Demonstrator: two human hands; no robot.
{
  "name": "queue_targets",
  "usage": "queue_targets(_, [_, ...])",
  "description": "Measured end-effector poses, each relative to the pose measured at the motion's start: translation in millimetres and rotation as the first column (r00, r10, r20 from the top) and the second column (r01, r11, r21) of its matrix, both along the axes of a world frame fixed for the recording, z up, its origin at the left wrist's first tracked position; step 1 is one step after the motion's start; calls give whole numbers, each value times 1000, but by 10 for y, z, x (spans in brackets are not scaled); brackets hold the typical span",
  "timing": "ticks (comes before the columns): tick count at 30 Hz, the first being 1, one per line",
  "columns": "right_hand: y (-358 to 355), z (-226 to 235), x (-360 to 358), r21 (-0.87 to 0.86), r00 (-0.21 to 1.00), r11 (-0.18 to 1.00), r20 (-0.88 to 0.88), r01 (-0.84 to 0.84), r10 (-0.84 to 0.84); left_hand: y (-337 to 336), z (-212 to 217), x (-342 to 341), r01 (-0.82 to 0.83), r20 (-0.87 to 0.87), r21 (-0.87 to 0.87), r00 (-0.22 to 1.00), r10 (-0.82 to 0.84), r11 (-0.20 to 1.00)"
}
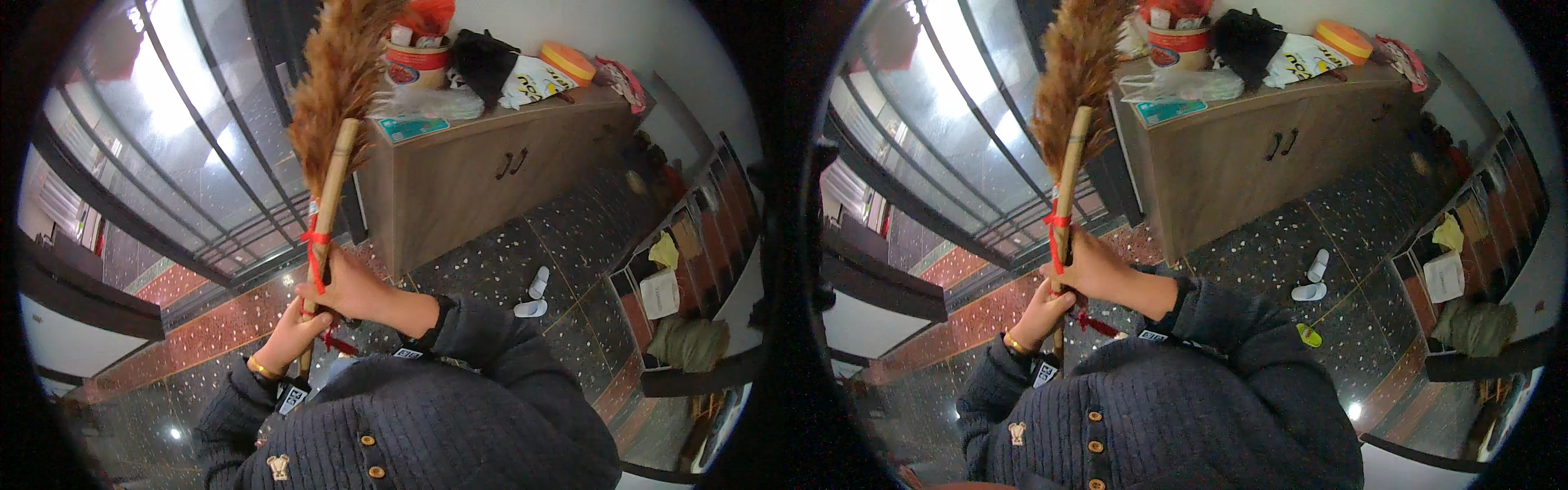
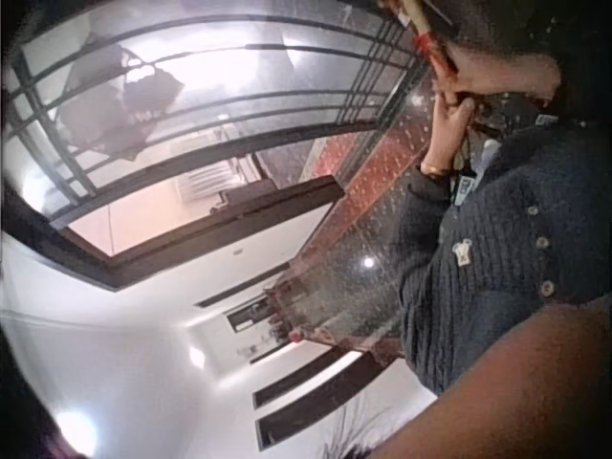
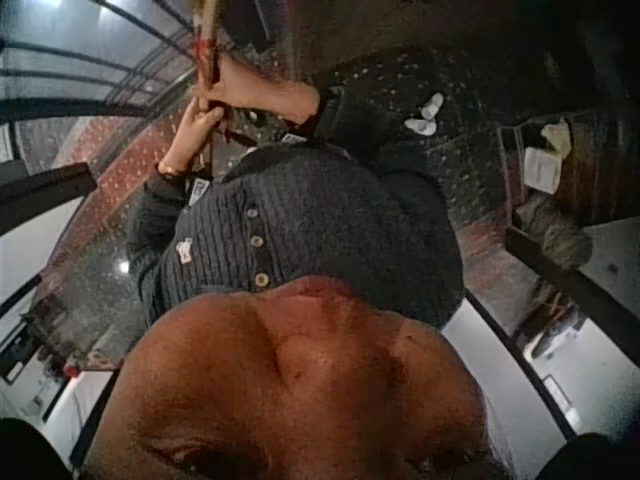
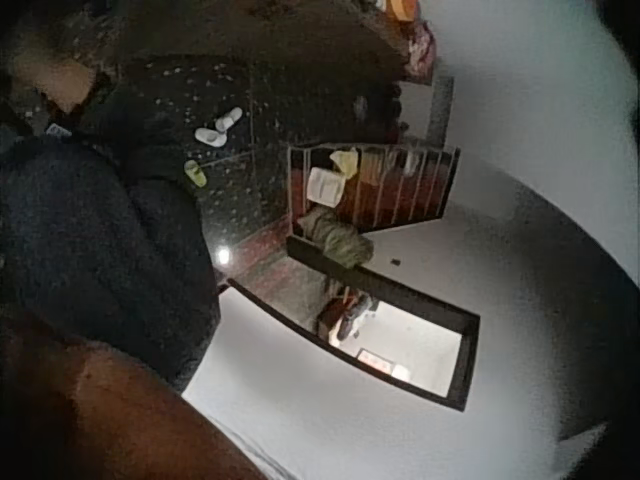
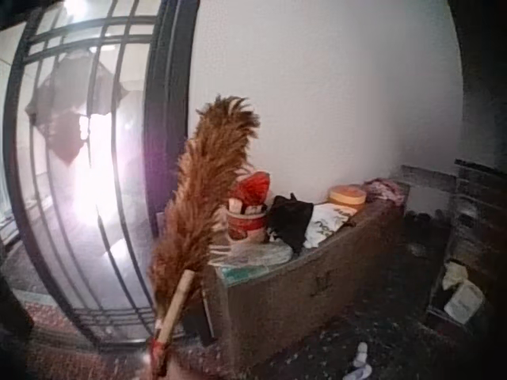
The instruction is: The person ties a red ribbon around a long bamboo broom handle, then walks through the house and uses the broom to dust the ceiling and upper walls in a bedroom.
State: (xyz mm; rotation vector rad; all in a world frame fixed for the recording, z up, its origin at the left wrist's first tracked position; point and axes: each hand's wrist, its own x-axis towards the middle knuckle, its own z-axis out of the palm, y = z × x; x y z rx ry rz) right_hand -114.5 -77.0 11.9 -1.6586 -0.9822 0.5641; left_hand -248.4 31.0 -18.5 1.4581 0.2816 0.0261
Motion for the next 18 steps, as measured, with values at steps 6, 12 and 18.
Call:
queue_targets(6, [9, -26, -20, 142, 993, 985, -50, -102, 110, 13, 169, -63, 53, -125, 193, 992, -29, 980])
queue_targets(12, [91, -168, 53, 212, 954, 944, -110, -251, 279, -15, 247, -65, -20, -157, -5, 987, 19, 1000])
queue_targets(18, [-15, -194, 92, 287, 922, 914, -175, -288, 345, -91, 294, -51, -14, -181, -41, 983, 7, 999])
